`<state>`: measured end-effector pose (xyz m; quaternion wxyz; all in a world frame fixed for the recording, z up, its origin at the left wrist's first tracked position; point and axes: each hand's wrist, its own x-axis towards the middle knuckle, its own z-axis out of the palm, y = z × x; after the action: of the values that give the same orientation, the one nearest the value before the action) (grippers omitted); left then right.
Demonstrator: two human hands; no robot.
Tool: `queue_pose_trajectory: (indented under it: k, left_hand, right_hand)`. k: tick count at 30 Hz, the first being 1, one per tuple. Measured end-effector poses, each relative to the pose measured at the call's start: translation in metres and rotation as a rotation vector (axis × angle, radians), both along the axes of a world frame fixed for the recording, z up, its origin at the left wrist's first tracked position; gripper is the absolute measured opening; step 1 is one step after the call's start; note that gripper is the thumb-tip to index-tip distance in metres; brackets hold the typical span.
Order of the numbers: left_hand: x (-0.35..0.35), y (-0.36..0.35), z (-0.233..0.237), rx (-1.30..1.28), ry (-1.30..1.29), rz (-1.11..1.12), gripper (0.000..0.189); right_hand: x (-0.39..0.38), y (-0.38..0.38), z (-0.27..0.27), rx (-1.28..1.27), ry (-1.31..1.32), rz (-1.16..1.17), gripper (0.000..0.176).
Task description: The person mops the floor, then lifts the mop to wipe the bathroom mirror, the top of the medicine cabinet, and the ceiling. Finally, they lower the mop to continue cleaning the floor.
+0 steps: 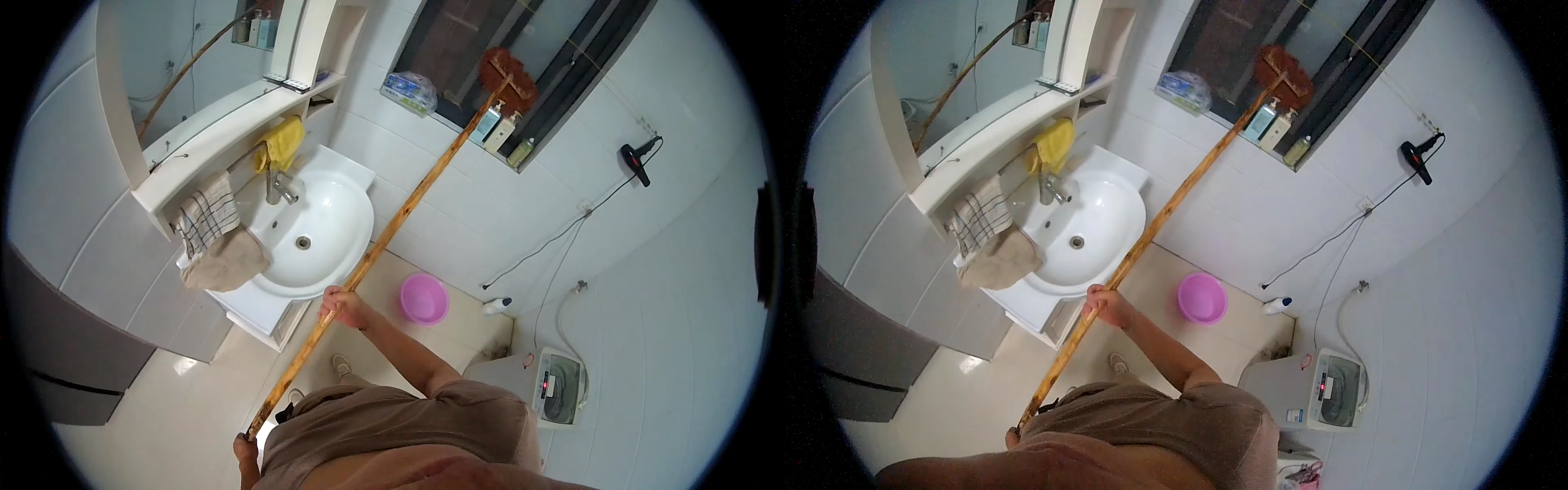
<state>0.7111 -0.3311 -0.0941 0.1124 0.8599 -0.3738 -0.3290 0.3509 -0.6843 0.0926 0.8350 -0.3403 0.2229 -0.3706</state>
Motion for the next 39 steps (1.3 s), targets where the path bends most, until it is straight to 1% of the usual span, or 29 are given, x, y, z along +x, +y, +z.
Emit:
queue_pose_trajectory:
  k: [2, 4, 5, 7, 8, 10, 11, 14, 15, 16, 21, 23, 24, 25, 27, 28, 29, 30, 31, 32, 34, 36, 37, 38, 39]
  left_hand:
    - [0.000, 0.000, -0.001, -0.050, 0.017, -0.010, 0.020]
    - [-0.008, -0.006, 0.007, -0.047, 0.047, -0.012, 0.021]
    - [-0.012, -0.008, 0.011, -0.043, 0.061, -0.013, 0.022]
    - [-0.020, -0.016, 0.021, -0.033, 0.091, -0.021, 0.022]
    - [-0.023, -0.021, 0.026, -0.031, 0.089, -0.019, 0.022]
    - [-0.029, -0.030, 0.029, -0.052, 0.082, -0.032, 0.023]
    - [-0.028, -0.027, 0.016, -0.154, 0.122, -0.019, 0.023]
    - [-0.032, -0.022, 0.016, -0.133, 0.083, 0.053, 0.024]
    - [-0.025, -0.007, -0.030, -0.104, -0.036, 0.005, 0.023]
    - [-0.020, 0.010, -0.041, -0.108, -0.037, 0.016, 0.023]
    - [-0.007, 0.066, -0.065, 0.038, -0.053, 0.052, 0.023]
    - [-0.011, 0.073, -0.075, 0.011, -0.054, 0.061, 0.023]
    - [-0.014, 0.073, -0.074, -0.015, -0.063, 0.066, 0.023]
    - [-0.016, 0.069, -0.075, 0.015, -0.014, 0.065, 0.024]
    - [-0.026, 0.048, -0.078, 0.025, 0.015, 0.044, 0.024]
    - [-0.032, 0.035, -0.078, 0.045, 0.042, 0.014, 0.025]
    - [-0.036, 0.020, -0.079, -0.012, 0.113, -0.004, 0.027]
    - [-0.045, -0.013, -0.023, -0.009, 0.156, 0.017, 0.029]
    - [-0.050, -0.033, -0.019, -0.047, 0.165, -0.004, 0.031]
    - [-0.058, -0.055, 0.003, -0.060, 0.197, 0.018, 0.032]
    - [-0.064, -0.085, 0.004, -0.096, 0.189, 0.003, 0.033]
    - [-0.064, -0.095, 0.016, -0.074, 0.193, -0.014, 0.033]
    - [-0.062, -0.098, 0.022, -0.049, 0.192, -0.028, 0.034]
    - [-0.057, -0.092, 0.020, -0.056, 0.193, -0.030, 0.034]
    - [-0.050, -0.079, 0.010, -0.003, 0.245, -0.012, 0.034]
  right_hand:
    - [0.003, -0.002, 0.004, -0.016, 0.023, -0.030, 0.007]
    - [0.008, -0.002, 0.022, 0.090, -0.009, 0.019, 0.007]
    - [0.011, -0.002, 0.030, 0.088, -0.011, 0.025, 0.007]
    - [0.015, -0.005, 0.046, -0.013, 0.103, -0.025, 0.007]
    - [0.017, -0.011, 0.050, -0.012, 0.101, -0.023, 0.007]
    - [0.022, -0.026, 0.056, 0.021, 0.009, -0.047, 0.007]
    - [0.023, -0.033, 0.058, 0.033, -0.023, -0.022, 0.008]
    - [0.028, -0.044, 0.048, 0.078, -0.015, -0.026, 0.009]
    - [0.030, -0.042, 0.040, 0.078, -0.015, -0.015, 0.009]
    - [0.032, -0.035, 0.029, 0.109, 0.004, -0.013, 0.011]
    - [0.046, -0.004, 0.004, 0.167, 0.105, 0.048, 0.015]
    - [0.050, -0.003, 0.001, 0.211, 0.094, 0.043, 0.016]
    - [0.050, -0.004, 0.004, 0.210, 0.099, 0.048, 0.016]
    - [0.052, -0.007, 0.008, 0.206, 0.090, 0.049, 0.016]
    - [0.054, -0.021, 0.022, 0.191, 0.086, 0.056, 0.016]
    - [0.053, -0.031, 0.032, 0.179, 0.108, -0.001, 0.016]
    - [0.052, -0.043, 0.041, 0.167, 0.129, -0.058, 0.016]
    - [0.049, -0.059, 0.048, 0.109, 0.115, -0.077, 0.016]
    - [0.047, -0.077, 0.057, 0.052, 0.100, -0.096, 0.016]
    - [0.046, -0.092, 0.073, 0.023, 0.131, -0.110, 0.016]
    - [0.047, -0.115, 0.096, -0.013, 0.165, -0.126, 0.016]
    - [0.048, -0.127, 0.108, 0.011, 0.209, -0.175, 0.018]
    - [0.050, -0.129, 0.098, -0.004, 0.234, -0.193, 0.019]
    - [0.051, -0.127, 0.086, -0.012, 0.234, -0.195, 0.019]
    - [0.052, -0.122, 0.072, 0.004, 0.248, -0.166, 0.017]
